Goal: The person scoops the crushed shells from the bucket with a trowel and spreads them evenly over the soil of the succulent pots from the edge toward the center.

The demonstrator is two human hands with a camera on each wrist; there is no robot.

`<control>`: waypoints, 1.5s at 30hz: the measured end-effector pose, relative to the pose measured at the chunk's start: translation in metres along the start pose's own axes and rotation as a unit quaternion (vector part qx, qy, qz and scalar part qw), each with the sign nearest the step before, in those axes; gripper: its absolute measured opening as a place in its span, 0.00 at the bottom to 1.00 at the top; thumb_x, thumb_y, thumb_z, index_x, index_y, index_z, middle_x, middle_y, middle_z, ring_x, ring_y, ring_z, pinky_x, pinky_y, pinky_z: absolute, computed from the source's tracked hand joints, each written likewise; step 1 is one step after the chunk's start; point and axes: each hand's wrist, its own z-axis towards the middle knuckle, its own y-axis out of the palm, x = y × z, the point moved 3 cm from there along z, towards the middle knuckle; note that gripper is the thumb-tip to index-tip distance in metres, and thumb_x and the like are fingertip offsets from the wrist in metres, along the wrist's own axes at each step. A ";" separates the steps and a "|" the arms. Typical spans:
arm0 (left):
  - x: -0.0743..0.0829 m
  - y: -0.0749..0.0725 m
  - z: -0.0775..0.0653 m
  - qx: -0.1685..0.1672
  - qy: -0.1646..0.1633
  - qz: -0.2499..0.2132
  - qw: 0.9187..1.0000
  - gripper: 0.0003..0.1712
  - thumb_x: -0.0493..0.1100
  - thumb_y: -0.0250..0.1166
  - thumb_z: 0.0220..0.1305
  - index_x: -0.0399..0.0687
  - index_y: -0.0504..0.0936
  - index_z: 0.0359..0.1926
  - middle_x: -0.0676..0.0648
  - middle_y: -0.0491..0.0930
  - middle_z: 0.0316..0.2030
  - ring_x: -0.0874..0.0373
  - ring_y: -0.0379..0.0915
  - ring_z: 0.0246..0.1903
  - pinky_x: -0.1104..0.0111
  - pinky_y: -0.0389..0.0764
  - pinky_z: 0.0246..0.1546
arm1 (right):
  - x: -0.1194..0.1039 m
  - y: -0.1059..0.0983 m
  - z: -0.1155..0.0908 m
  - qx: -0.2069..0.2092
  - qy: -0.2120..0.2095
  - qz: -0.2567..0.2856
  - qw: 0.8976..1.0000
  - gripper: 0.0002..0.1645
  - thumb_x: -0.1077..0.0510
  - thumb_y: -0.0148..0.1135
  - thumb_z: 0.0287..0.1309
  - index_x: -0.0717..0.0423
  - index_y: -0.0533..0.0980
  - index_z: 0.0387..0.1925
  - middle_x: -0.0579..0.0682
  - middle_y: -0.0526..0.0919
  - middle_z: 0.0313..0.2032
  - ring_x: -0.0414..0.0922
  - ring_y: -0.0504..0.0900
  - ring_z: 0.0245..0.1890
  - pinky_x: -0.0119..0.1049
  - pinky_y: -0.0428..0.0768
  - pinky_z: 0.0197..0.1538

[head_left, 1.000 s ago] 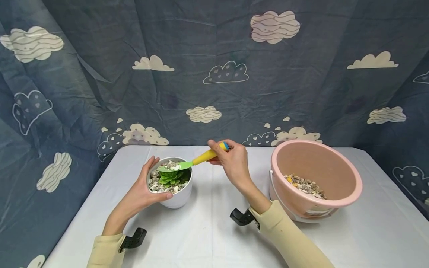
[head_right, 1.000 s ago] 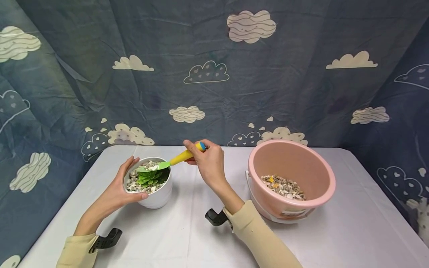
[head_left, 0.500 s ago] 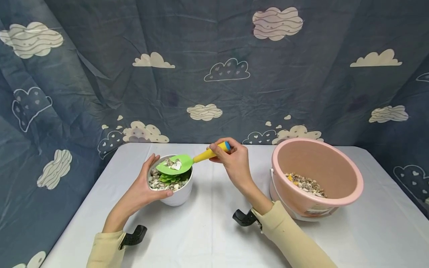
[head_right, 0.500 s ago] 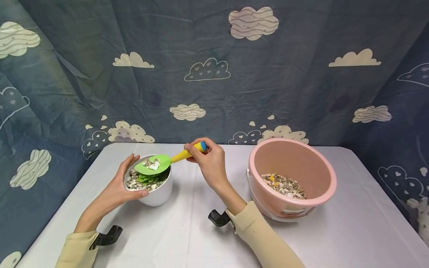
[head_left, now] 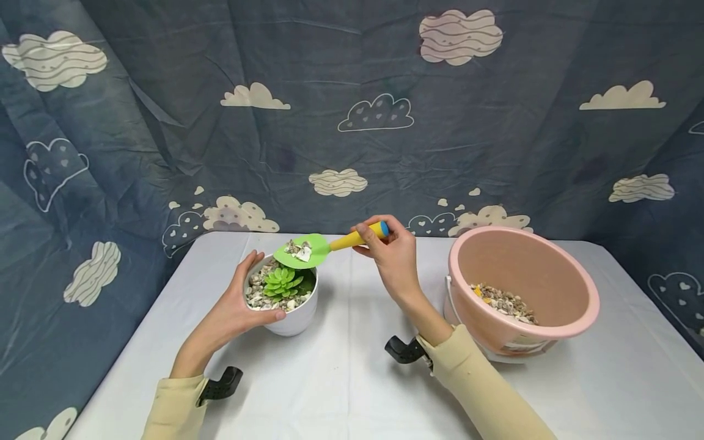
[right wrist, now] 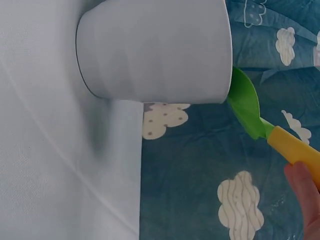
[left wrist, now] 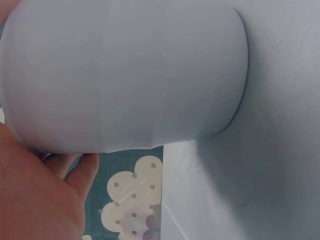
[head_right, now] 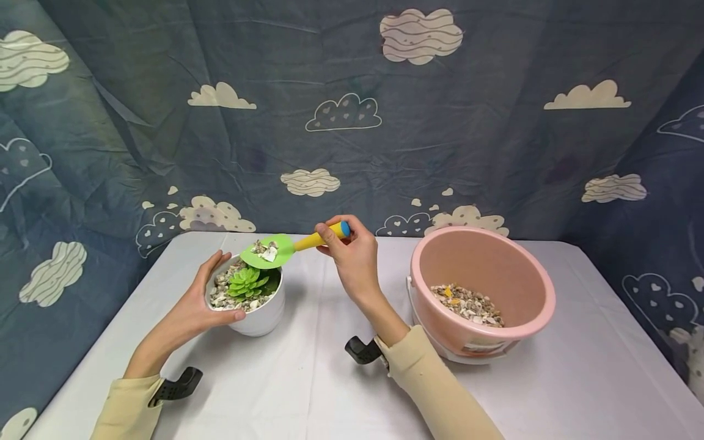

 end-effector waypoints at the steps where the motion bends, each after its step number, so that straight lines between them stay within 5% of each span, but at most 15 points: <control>1: 0.000 0.000 0.000 0.000 0.000 0.000 1.000 0.72 0.46 0.81 0.45 0.52 0.37 0.78 0.50 0.45 0.76 0.46 0.37 0.74 0.41 0.43 0.69 | -0.001 0.000 0.000 0.000 0.000 -0.001 1.000 0.14 0.60 0.66 0.62 0.67 0.76 0.42 0.63 0.84 0.39 0.55 0.86 0.41 0.45 0.84 0.40; 7: 0.000 0.000 0.000 -0.002 -0.003 -0.002 1.000 0.72 0.46 0.81 0.46 0.53 0.37 0.78 0.51 0.45 0.76 0.46 0.37 0.74 0.41 0.43 0.68 | -0.017 0.004 -0.006 -0.010 -0.003 -0.009 1.000 0.11 0.67 0.62 0.64 0.73 0.74 0.43 0.66 0.82 0.43 0.60 0.83 0.46 0.46 0.83 0.44; 13: 0.000 0.001 0.000 -0.005 -0.004 -0.004 1.000 0.72 0.46 0.81 0.45 0.54 0.37 0.78 0.50 0.44 0.76 0.45 0.37 0.74 0.40 0.43 0.68 | -0.027 0.008 -0.012 -0.014 -0.004 -0.023 1.000 0.11 0.67 0.61 0.64 0.74 0.73 0.43 0.67 0.82 0.44 0.53 0.84 0.46 0.44 0.82 0.46; 19: 0.000 0.002 0.000 -0.003 -0.001 0.000 1.000 0.72 0.46 0.81 0.45 0.53 0.37 0.78 0.50 0.45 0.76 0.45 0.37 0.74 0.40 0.43 0.68 | -0.015 0.007 -0.012 -0.019 -0.025 -0.015 0.999 0.11 0.68 0.61 0.64 0.73 0.73 0.43 0.67 0.82 0.44 0.59 0.83 0.47 0.46 0.82 0.47; 31: 0.001 0.002 0.000 -0.001 0.003 -0.001 1.000 0.72 0.46 0.81 0.45 0.54 0.37 0.78 0.51 0.45 0.76 0.46 0.37 0.74 0.40 0.44 0.68 | 0.000 0.003 -0.011 -0.028 -0.072 -0.036 0.996 0.10 0.62 0.63 0.64 0.64 0.75 0.43 0.57 0.84 0.44 0.51 0.84 0.46 0.42 0.82 0.47; 40: 0.000 0.001 0.000 0.000 -0.001 -0.009 1.000 0.72 0.46 0.81 0.45 0.55 0.37 0.78 0.51 0.45 0.76 0.46 0.38 0.74 0.41 0.46 0.68 | -0.018 0.005 -0.015 -0.008 -0.044 -0.023 0.999 0.11 0.67 0.61 0.64 0.73 0.73 0.44 0.68 0.82 0.45 0.61 0.82 0.46 0.44 0.82 0.47; 45: 0.000 0.001 -0.001 0.000 -0.002 -0.010 1.000 0.72 0.46 0.81 0.45 0.55 0.38 0.78 0.51 0.45 0.76 0.47 0.38 0.74 0.41 0.46 0.68 | -0.004 -0.003 -0.013 0.032 0.011 0.017 0.999 0.14 0.61 0.64 0.64 0.69 0.75 0.44 0.63 0.83 0.44 0.57 0.83 0.47 0.44 0.82 0.46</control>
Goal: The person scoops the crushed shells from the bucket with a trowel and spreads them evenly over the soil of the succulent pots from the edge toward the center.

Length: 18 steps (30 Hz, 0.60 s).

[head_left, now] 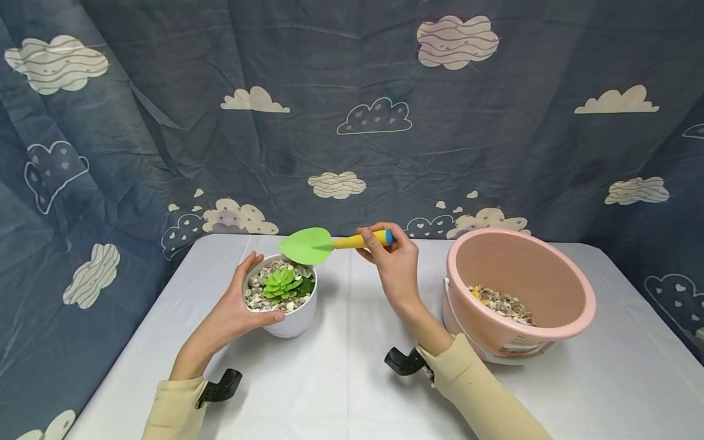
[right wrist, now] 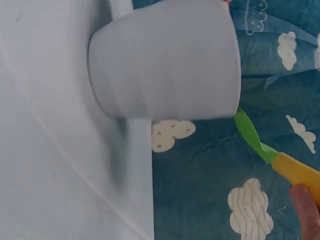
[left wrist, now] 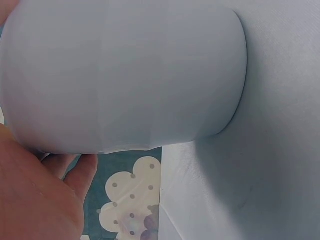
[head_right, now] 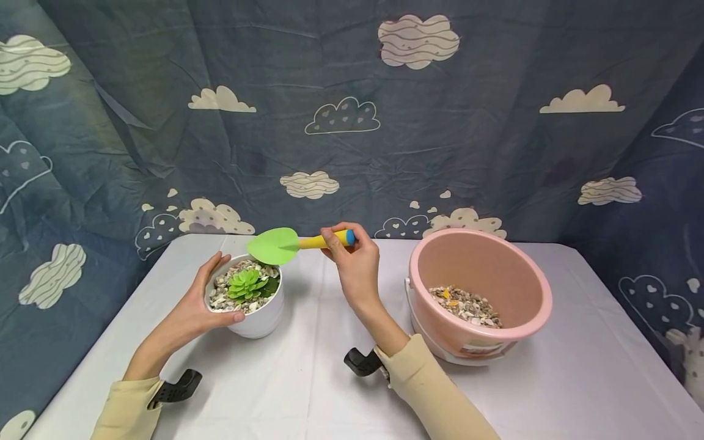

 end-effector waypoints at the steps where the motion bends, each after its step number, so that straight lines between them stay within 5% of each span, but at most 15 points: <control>1: 0.000 0.000 0.000 0.000 0.000 0.002 1.000 0.72 0.46 0.81 0.45 0.55 0.38 0.78 0.51 0.45 0.76 0.46 0.38 0.74 0.41 0.46 0.68 | 0.003 -0.002 0.001 0.007 0.012 0.011 1.000 0.15 0.59 0.65 0.63 0.68 0.75 0.44 0.63 0.84 0.44 0.56 0.83 0.47 0.44 0.82 0.45; 10: 0.000 0.000 0.000 0.002 0.001 0.023 1.000 0.72 0.48 0.81 0.46 0.56 0.37 0.78 0.51 0.45 0.76 0.45 0.37 0.74 0.39 0.46 0.67 | 0.002 -0.008 0.001 0.040 0.120 0.112 0.986 0.16 0.58 0.67 0.62 0.68 0.74 0.42 0.64 0.83 0.44 0.56 0.84 0.46 0.46 0.82 0.46; 18: -0.001 -0.001 0.000 0.002 0.001 0.028 1.000 0.72 0.48 0.81 0.46 0.56 0.37 0.78 0.51 0.46 0.76 0.46 0.38 0.74 0.39 0.46 0.67 | -0.017 -0.008 -0.007 0.027 0.144 0.127 0.981 0.12 0.64 0.66 0.62 0.70 0.73 0.41 0.67 0.79 0.46 0.59 0.81 0.52 0.47 0.82 0.48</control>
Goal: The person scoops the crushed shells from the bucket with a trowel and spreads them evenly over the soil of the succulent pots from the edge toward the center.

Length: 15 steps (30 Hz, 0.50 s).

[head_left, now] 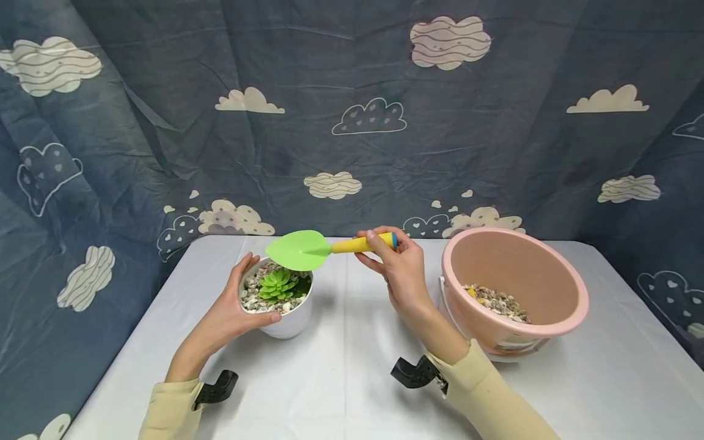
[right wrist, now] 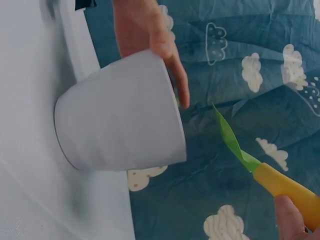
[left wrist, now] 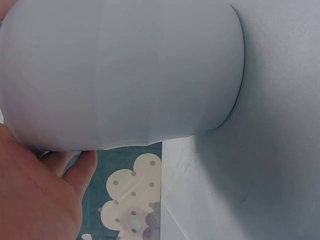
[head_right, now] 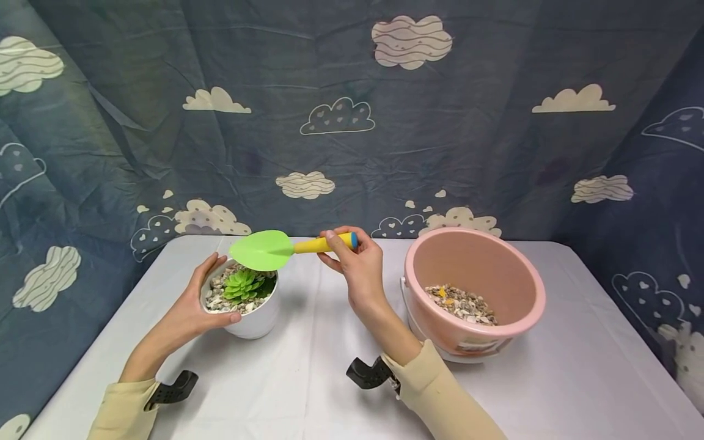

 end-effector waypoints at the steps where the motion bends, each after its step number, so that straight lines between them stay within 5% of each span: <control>1: 0.000 0.000 0.000 0.001 0.000 0.002 1.000 0.72 0.49 0.81 0.45 0.56 0.37 0.78 0.51 0.46 0.76 0.46 0.38 0.74 0.39 0.46 0.67 | -0.002 0.000 -0.001 -0.001 -0.001 0.000 1.000 0.12 0.64 0.65 0.62 0.70 0.73 0.41 0.67 0.80 0.46 0.58 0.81 0.51 0.47 0.82 0.48; 15: 0.002 -0.002 -0.003 -0.001 0.009 -0.004 1.000 0.67 0.47 0.81 0.47 0.68 0.43 0.78 0.51 0.45 0.76 0.44 0.43 0.72 0.39 0.53 0.64 | -0.036 -0.011 -0.019 -0.019 -0.020 -0.017 0.999 0.14 0.59 0.66 0.63 0.66 0.73 0.41 0.64 0.81 0.46 0.57 0.82 0.51 0.49 0.80 0.50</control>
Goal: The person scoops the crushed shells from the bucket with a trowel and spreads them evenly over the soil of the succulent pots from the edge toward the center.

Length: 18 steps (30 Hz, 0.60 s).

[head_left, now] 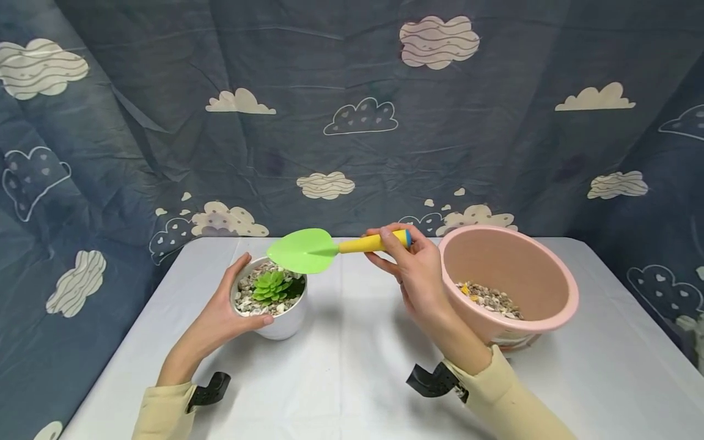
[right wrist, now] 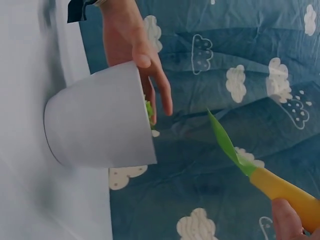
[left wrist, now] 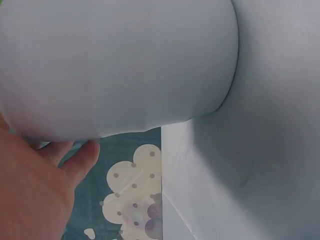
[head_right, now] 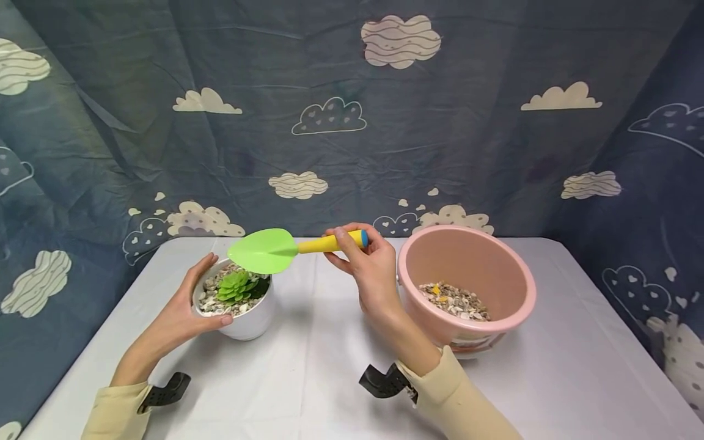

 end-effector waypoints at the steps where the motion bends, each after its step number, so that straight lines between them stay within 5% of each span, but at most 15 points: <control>1: 0.000 -0.001 -0.001 0.001 -0.001 -0.003 1.000 0.67 0.47 0.81 0.47 0.69 0.43 0.78 0.50 0.45 0.76 0.43 0.44 0.72 0.39 0.54 0.64 | -0.002 -0.001 -0.001 -0.003 -0.002 0.000 1.000 0.14 0.59 0.66 0.63 0.66 0.73 0.41 0.64 0.81 0.46 0.57 0.82 0.51 0.50 0.80 0.50; 9: 0.012 -0.005 -0.006 0.009 -0.019 0.029 0.999 0.65 0.51 0.78 0.51 0.71 0.41 0.77 0.48 0.43 0.76 0.40 0.44 0.72 0.37 0.58 0.61 | -0.019 -0.014 -0.008 -0.008 -0.008 0.000 1.000 0.12 0.59 0.63 0.66 0.64 0.72 0.42 0.63 0.80 0.48 0.58 0.81 0.52 0.50 0.79 0.51; 18: 0.035 -0.003 -0.007 0.049 0.003 0.089 0.995 0.60 0.57 0.75 0.53 0.72 0.43 0.77 0.54 0.48 0.75 0.45 0.43 0.73 0.35 0.54 0.62 | -0.040 -0.033 -0.015 -0.007 -0.015 -0.006 1.000 0.18 0.58 0.64 0.65 0.68 0.71 0.46 0.68 0.76 0.54 0.56 0.78 0.56 0.49 0.78 0.52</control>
